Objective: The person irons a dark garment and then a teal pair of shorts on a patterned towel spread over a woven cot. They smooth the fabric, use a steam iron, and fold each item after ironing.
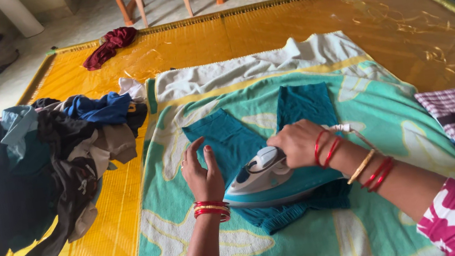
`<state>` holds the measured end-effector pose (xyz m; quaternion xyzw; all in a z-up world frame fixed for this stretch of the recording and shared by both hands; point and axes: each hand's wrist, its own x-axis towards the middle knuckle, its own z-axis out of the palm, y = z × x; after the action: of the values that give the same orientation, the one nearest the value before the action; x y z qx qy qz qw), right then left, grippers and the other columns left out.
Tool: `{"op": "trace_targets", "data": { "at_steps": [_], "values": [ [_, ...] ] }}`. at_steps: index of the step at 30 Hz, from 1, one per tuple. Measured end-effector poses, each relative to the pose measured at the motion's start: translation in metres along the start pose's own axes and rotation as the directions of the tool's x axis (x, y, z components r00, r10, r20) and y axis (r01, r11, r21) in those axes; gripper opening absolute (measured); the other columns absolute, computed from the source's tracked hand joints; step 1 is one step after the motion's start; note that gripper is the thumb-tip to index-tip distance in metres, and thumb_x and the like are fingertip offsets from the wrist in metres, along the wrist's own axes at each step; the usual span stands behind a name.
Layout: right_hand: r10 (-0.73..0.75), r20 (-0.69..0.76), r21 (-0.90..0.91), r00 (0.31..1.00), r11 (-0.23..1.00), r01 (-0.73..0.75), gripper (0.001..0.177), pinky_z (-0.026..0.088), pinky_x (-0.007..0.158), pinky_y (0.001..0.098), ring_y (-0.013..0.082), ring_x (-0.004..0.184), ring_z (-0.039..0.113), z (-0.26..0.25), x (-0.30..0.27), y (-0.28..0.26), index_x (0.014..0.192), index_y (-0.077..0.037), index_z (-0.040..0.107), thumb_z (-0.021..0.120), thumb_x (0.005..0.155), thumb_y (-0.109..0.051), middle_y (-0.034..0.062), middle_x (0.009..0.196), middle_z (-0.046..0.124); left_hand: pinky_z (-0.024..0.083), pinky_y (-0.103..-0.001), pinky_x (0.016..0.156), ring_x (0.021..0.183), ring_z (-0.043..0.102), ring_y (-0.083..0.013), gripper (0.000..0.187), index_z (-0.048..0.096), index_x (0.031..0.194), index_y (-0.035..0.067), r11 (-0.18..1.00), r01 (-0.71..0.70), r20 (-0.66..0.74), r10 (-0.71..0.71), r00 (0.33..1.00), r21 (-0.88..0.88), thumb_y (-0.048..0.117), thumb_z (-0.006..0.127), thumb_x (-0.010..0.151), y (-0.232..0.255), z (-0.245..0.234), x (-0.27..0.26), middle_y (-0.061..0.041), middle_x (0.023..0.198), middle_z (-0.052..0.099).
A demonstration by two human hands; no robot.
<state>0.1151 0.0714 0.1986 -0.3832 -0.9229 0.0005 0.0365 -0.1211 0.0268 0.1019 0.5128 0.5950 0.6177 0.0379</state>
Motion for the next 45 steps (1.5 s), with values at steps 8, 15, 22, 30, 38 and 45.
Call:
{"op": "trace_targets", "data": {
  "at_steps": [8,15,22,30,38,45],
  "values": [
    [0.171,0.180,0.029,0.969,0.983,-0.179,0.023,0.058,0.076,0.0504,0.0384,0.086,0.073,-0.019,-0.042,0.040,0.091,-0.022,0.076,0.074,0.074,-0.038,0.0152,0.086,0.077,0.043,-0.046,0.101,0.114,0.063,-0.0350,0.028,0.068,0.120,0.011,0.998,0.020,0.004,-0.020,1.000,0.066,0.030,0.057,0.102,-0.016,0.005,-0.006,-0.013,0.119,0.069],
    [0.210,0.152,-0.055,0.966,0.977,-0.204,0.040,0.058,0.076,0.0494,0.0386,0.083,0.073,-0.021,-0.065,0.061,0.104,-0.028,0.076,0.069,0.066,-0.020,0.0138,0.086,0.076,0.043,-0.045,0.103,0.119,0.061,-0.0356,0.032,0.066,0.125,0.008,0.999,-0.054,0.045,0.054,0.998,-0.006,0.029,0.057,0.102,0.006,0.010,-0.008,-0.014,0.126,0.067],
    [0.008,0.143,-0.001,0.990,1.000,-0.008,0.026,0.058,0.076,0.0504,0.0391,0.084,0.072,-0.011,-0.015,0.014,0.093,-0.021,0.075,0.069,0.067,-0.018,0.0155,0.083,0.075,0.044,-0.045,0.102,0.116,0.062,-0.0356,0.034,0.065,0.125,0.008,0.999,-0.039,0.054,0.038,0.998,0.013,0.033,0.055,0.104,0.001,-0.002,-0.004,-0.015,0.124,0.068],
    [0.156,0.156,0.025,0.975,0.986,-0.162,0.024,0.058,0.077,0.0493,0.0394,0.085,0.072,-0.016,-0.041,0.036,0.093,-0.022,0.076,0.071,0.070,-0.022,0.0155,0.086,0.076,0.046,-0.047,0.096,0.109,0.063,-0.0373,0.028,0.067,0.119,0.008,0.997,-0.062,0.074,0.059,0.995,0.039,0.028,0.060,0.100,-0.008,0.006,-0.014,-0.015,0.116,0.069],
    [0.498,0.027,-0.107,0.867,0.864,-0.492,0.041,0.059,0.087,0.0478,0.0365,0.096,0.073,-0.010,-0.128,0.112,0.111,-0.026,0.077,0.069,0.071,-0.024,0.0158,0.098,0.077,0.048,-0.045,0.113,0.125,0.062,-0.0356,0.049,0.068,0.127,0.010,0.924,-0.288,0.759,0.374,0.533,-0.253,0.035,0.074,0.085,0.033,0.036,-0.078,-0.016,0.126,0.069],
    [0.684,-0.022,-0.112,0.729,0.723,-0.682,0.040,0.058,0.093,0.0487,0.0376,0.108,0.071,0.002,-0.089,0.140,0.117,-0.019,0.075,0.069,0.080,-0.031,0.0172,0.113,0.075,0.014,-0.055,0.127,0.158,0.023,-0.0359,0.081,0.058,0.146,0.018,0.879,-0.434,0.920,0.320,0.227,-0.199,0.066,0.063,0.082,0.029,0.055,-0.109,-0.011,0.167,0.037]
  ]
}}
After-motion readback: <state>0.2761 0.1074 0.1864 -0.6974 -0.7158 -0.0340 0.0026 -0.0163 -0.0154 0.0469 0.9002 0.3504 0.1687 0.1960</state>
